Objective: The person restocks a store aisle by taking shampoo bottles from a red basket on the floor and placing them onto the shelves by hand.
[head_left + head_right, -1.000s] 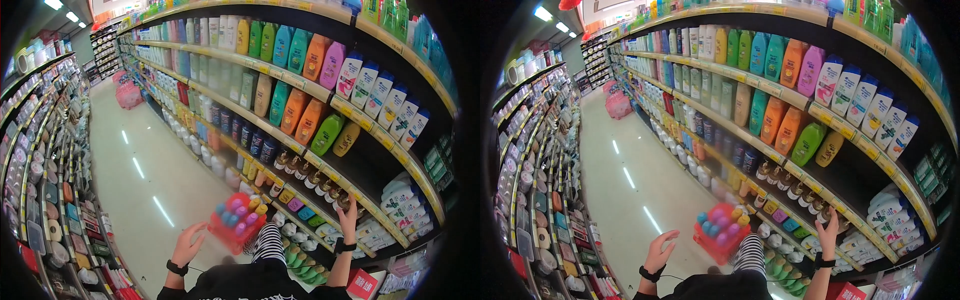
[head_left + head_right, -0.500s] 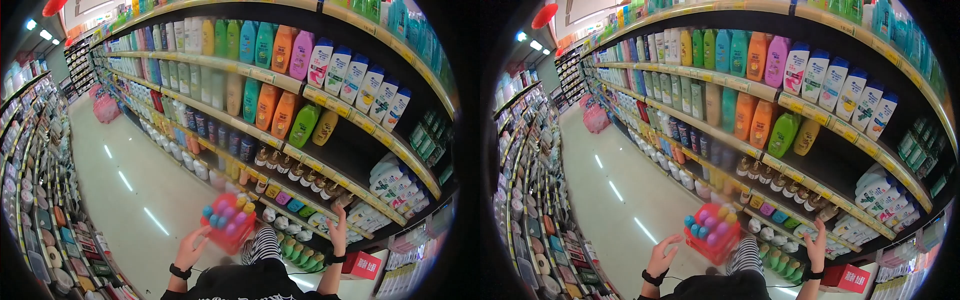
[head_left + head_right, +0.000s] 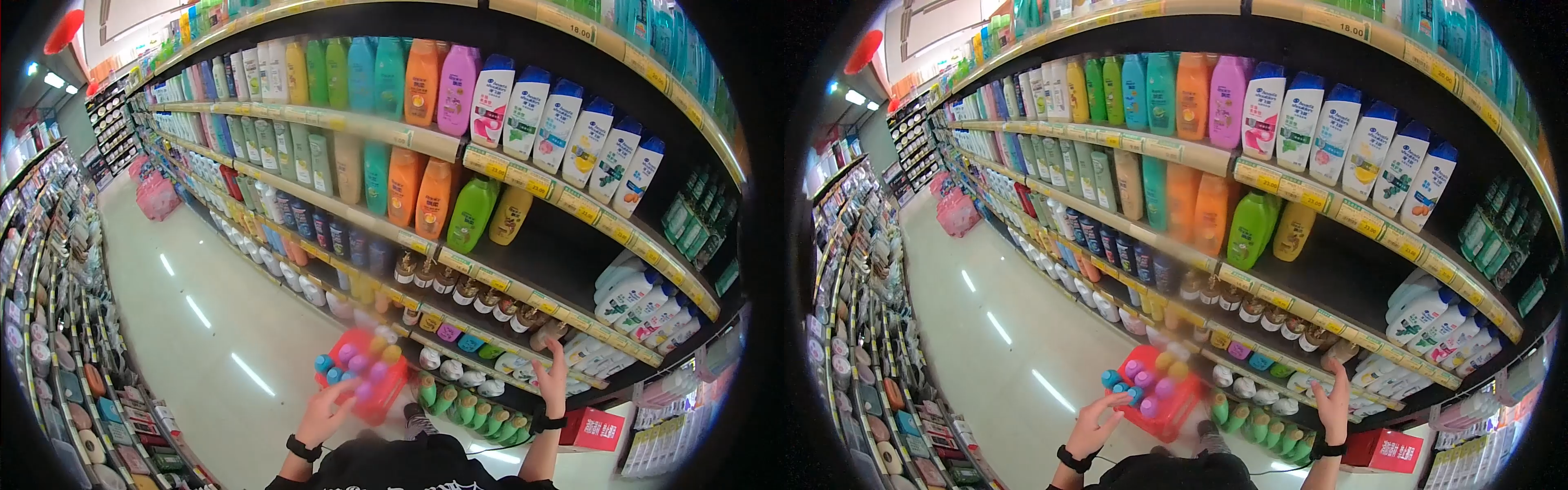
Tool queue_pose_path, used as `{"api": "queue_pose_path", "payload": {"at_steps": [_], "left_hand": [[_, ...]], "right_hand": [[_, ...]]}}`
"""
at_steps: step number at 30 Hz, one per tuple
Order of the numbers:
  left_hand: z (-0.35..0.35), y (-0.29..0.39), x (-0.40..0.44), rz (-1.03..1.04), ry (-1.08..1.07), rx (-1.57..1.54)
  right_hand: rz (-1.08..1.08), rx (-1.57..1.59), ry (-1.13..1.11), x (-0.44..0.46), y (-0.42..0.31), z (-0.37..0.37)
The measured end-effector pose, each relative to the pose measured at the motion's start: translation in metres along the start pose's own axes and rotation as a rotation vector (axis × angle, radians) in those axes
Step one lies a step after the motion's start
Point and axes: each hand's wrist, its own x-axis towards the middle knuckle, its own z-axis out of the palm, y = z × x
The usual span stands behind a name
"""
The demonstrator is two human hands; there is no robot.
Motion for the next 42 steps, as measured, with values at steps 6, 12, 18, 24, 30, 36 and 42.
{"api": "queue_pose_path", "payload": {"at_steps": [6, 12, 18, 24, 30, 36, 42], "left_hand": [[0.031, 0.023, 0.036, 0.047, -0.064, -0.01], [0.08, 0.048, 0.081, 0.065, -0.176, -0.004], [0.122, 0.064, 0.146, 0.179, -0.199, 0.064], [0.159, 0.092, 0.214, 0.195, -0.289, -0.057], [0.189, 0.102, 0.283, 0.306, -0.249, -0.157], [0.215, 0.113, 0.333, 0.399, -0.157, -0.19], [0.232, 0.119, 0.368, 0.521, 0.007, -0.029]], "right_hand": [[-0.004, 0.036, 0.0, 0.044, 0.011, -0.007], [-0.084, 0.126, -0.035, 0.095, 0.02, -0.008], [-0.181, 0.21, -0.189, 0.133, 0.008, 0.007], [-0.224, 0.381, -0.219, 0.176, -0.014, 0.006], [-0.172, 0.624, -0.135, 0.218, -0.012, 0.014], [-0.108, 0.703, -0.209, 0.239, -0.009, 0.025], [-0.118, 0.814, -0.136, 0.254, -0.008, 0.041]]}}
